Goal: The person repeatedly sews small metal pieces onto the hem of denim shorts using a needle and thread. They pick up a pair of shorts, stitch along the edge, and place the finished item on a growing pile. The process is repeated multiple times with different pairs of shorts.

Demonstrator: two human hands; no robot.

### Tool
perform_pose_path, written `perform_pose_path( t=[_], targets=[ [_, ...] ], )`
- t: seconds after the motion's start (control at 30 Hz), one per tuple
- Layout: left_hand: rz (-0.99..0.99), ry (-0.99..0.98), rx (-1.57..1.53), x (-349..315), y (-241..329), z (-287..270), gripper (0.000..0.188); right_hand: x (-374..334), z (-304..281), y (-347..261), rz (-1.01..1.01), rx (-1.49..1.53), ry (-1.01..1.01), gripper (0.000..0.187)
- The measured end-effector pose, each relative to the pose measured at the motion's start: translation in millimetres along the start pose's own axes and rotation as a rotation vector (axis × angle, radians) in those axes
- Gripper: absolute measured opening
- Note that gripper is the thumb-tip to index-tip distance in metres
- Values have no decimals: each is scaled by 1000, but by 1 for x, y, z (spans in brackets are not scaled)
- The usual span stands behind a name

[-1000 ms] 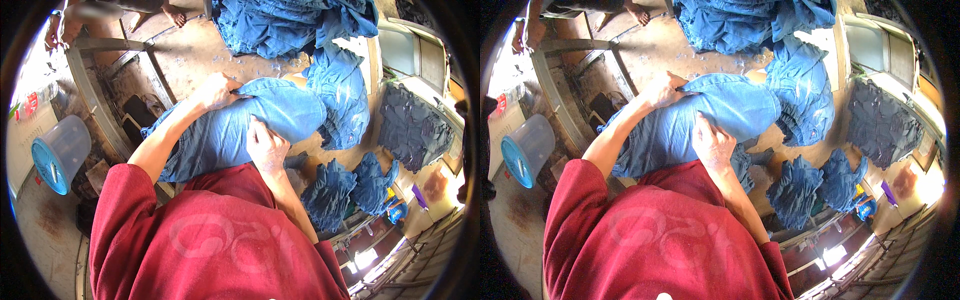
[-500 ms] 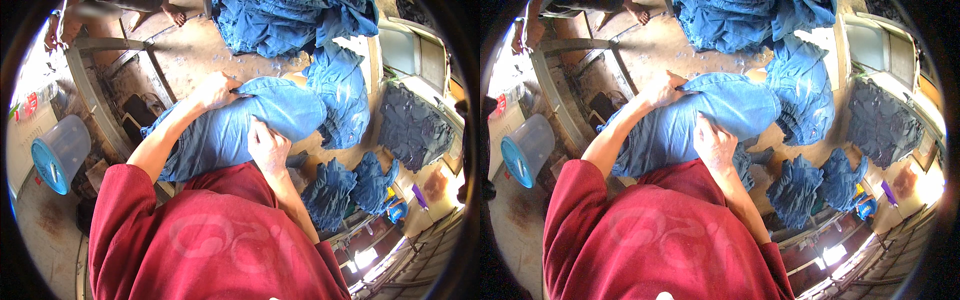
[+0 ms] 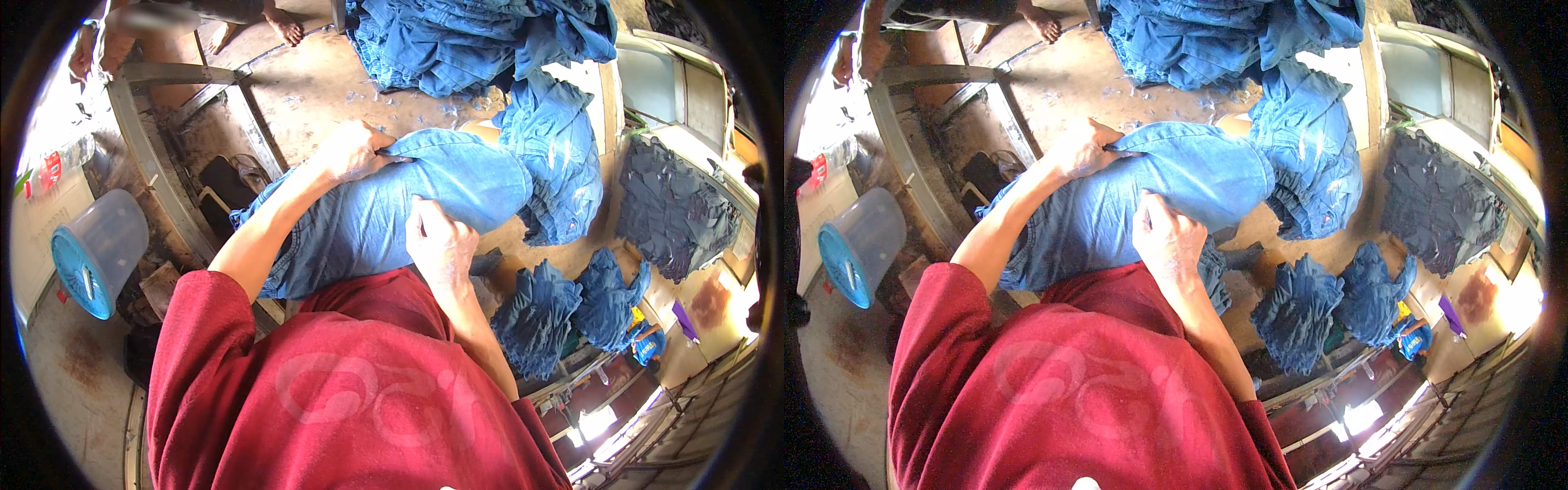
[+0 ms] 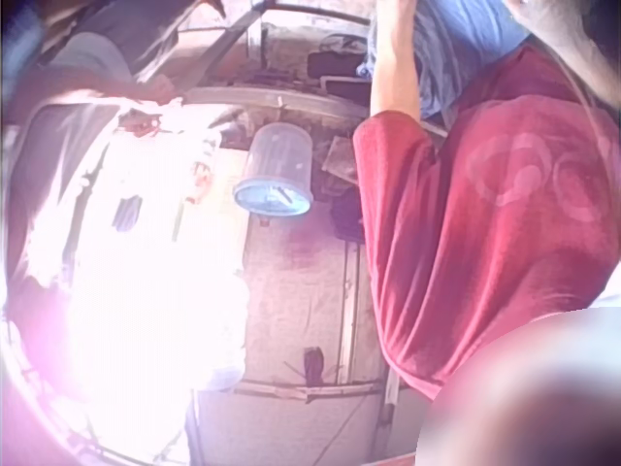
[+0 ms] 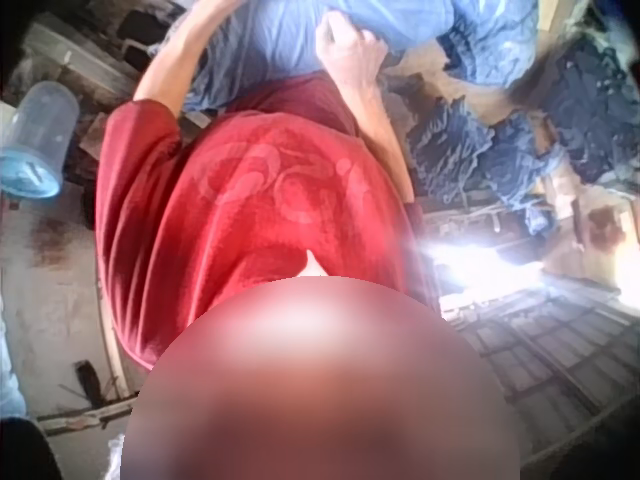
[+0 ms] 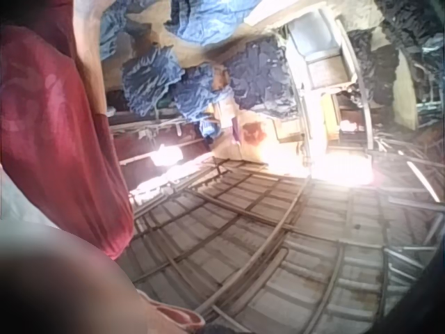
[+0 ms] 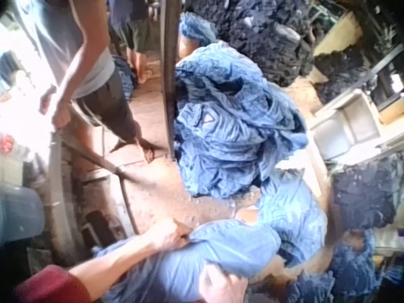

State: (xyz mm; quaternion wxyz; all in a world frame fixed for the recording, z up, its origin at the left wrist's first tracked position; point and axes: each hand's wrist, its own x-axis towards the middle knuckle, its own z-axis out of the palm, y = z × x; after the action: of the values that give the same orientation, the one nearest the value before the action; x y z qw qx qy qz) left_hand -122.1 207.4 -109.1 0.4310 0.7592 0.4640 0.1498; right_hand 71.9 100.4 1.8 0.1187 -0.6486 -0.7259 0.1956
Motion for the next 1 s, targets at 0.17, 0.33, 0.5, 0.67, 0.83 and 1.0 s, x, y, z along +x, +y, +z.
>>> perform_pose_path(
  t=[0.17, 0.33, 0.5, 0.67, 0.83, 1.0],
  targets=[
    [33, 9, -18, 0, -4, 2, 24, 12, 14, -5, -59, 81, 94, 9],
    [24, 2, 6, 0, -2, 1, 25, 15, 24, -3, -130, -56, 100, 16],
    [31, 5, -78, 3, 3, -4, 32, -9, 6, -6, -63, -64, 6, 15],
    [-65, -154, -263, 4, -3, -15, 49, -45, -23, 0, 162, 256, 111, 16],
    [-74, 167, -917, -16, -7, -68, 51, -49, -33, 21, 272, 285, 123, 15],
    [-337, 542, -413, -91, 57, -78, 13, -29, -16, 29, -43, 255, 98, 32]
  ],
)
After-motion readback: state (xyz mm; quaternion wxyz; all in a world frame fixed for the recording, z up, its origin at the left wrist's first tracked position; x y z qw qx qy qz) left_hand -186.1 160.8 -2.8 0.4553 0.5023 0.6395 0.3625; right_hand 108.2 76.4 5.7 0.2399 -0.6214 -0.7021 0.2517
